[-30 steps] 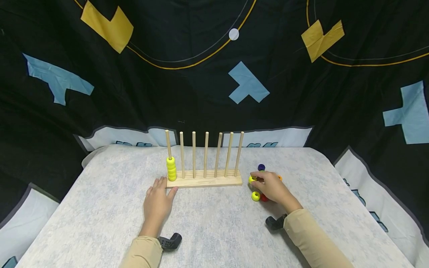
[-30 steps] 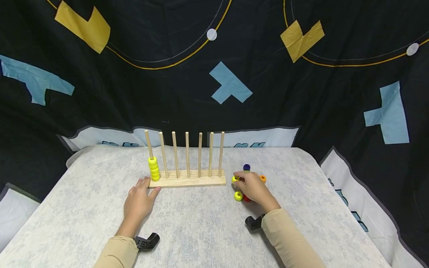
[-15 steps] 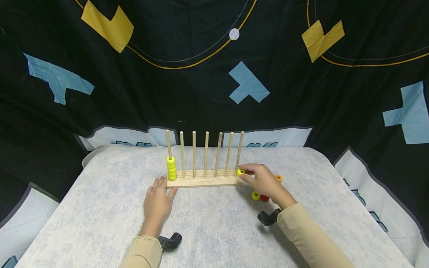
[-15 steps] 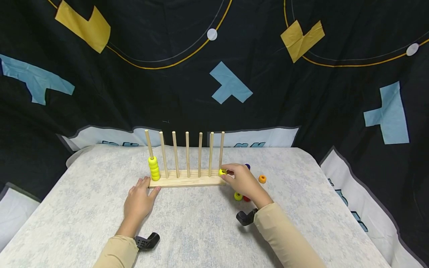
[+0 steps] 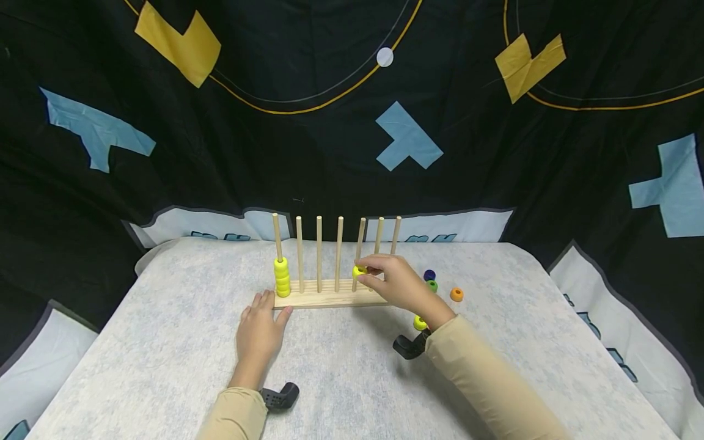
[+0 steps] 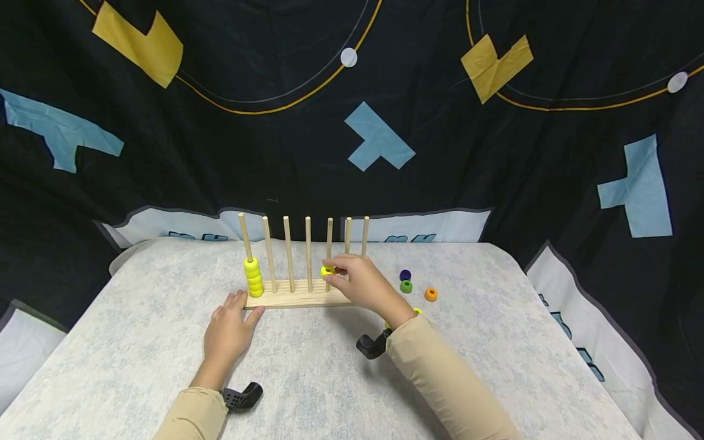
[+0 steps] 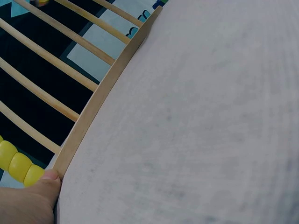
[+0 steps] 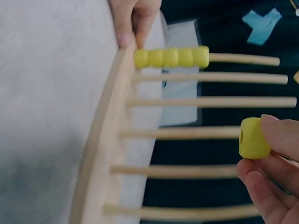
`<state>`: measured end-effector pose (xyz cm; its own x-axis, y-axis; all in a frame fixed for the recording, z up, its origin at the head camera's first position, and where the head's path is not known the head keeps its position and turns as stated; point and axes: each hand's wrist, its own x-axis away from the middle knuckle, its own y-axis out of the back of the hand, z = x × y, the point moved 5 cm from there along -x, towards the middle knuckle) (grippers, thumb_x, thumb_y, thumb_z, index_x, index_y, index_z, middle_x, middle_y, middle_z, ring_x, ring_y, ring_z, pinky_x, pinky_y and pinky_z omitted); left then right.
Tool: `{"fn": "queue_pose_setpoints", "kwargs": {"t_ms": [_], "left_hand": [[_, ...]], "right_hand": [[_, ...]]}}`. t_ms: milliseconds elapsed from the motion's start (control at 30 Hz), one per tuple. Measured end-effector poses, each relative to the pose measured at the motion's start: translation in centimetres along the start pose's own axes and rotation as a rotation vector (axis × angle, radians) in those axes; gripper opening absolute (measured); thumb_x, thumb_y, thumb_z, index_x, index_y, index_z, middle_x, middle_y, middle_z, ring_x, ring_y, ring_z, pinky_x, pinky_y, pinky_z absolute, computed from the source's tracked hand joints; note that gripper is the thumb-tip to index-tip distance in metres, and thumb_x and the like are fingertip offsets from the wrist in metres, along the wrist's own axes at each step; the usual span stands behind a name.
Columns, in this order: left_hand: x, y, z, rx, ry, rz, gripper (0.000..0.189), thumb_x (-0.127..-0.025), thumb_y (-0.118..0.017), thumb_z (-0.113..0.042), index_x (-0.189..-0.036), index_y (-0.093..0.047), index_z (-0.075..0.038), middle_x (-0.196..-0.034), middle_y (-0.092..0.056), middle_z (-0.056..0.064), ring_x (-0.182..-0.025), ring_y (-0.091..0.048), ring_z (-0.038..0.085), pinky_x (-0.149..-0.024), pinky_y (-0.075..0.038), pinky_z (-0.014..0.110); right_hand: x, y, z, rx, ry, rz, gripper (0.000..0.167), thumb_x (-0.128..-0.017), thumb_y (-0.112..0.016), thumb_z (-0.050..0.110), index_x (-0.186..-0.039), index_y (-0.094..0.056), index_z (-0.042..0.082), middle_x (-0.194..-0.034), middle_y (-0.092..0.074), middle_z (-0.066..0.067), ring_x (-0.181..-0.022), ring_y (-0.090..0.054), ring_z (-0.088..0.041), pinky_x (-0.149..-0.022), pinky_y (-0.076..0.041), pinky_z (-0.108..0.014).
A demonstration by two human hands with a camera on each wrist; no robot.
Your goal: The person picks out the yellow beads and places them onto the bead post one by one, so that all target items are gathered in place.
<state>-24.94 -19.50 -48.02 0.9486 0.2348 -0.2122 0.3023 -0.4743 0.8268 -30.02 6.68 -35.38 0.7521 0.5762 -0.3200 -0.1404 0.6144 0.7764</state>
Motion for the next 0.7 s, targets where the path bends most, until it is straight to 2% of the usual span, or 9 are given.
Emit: {"fn": "queue_pose_setpoints", "kwargs": {"t_ms": [200, 367, 500, 700], "left_hand": [[0.0, -0.1, 0.2, 0.000, 0.008, 0.006, 0.069, -0.099, -0.059, -0.040, -0.149, -0.039, 0.003, -0.154, -0.040, 0.023, -0.148, -0.029, 0.040, -0.124, -0.018, 0.054], [0.0, -0.2, 0.2, -0.005, 0.004, 0.001, 0.069, -0.099, -0.059, -0.041, -0.148, -0.040, 0.004, -0.154, -0.040, 0.024, -0.148, -0.030, 0.040, -0.124, -0.019, 0.054], [0.0, -0.1, 0.1, -0.005, 0.001, -0.003, 0.069, -0.098, -0.059, -0.041, -0.147, -0.041, 0.004, -0.153, -0.041, 0.024, -0.148, -0.031, 0.041, -0.124, -0.020, 0.054], [0.0, -0.1, 0.1, -0.002, 0.005, 0.000, 0.069, -0.098, -0.060, -0.041, -0.148, -0.040, 0.004, -0.154, -0.040, 0.024, -0.148, -0.030, 0.040, -0.124, -0.019, 0.054]], "right_hand": [[-1.9, -0.3, 2.5, 0.001, 0.057, 0.000, 0.035, -0.093, -0.071, 0.016, -0.127, -0.068, 0.010, -0.122, -0.071, -0.003, -0.100, -0.067, -0.013, -0.092, -0.058, -0.031], [-3.3, -0.4, 3.8, -0.003, 0.057, -0.014, 0.035, -0.093, -0.072, 0.020, -0.127, -0.068, 0.013, -0.121, -0.071, -0.001, -0.098, -0.066, -0.010, -0.089, -0.058, -0.025], [-4.3, -0.1, 4.7, -0.019, 0.069, -0.028, 0.036, -0.092, -0.073, 0.019, -0.126, -0.068, 0.011, -0.120, -0.071, -0.001, -0.099, -0.067, -0.012, -0.089, -0.058, -0.024], [-5.8, 1.0, 6.3, -0.009, 0.132, -0.063, 0.036, -0.092, -0.072, 0.014, -0.127, -0.067, 0.006, -0.118, -0.072, -0.004, -0.098, -0.067, -0.014, -0.089, -0.058, -0.024]]}}
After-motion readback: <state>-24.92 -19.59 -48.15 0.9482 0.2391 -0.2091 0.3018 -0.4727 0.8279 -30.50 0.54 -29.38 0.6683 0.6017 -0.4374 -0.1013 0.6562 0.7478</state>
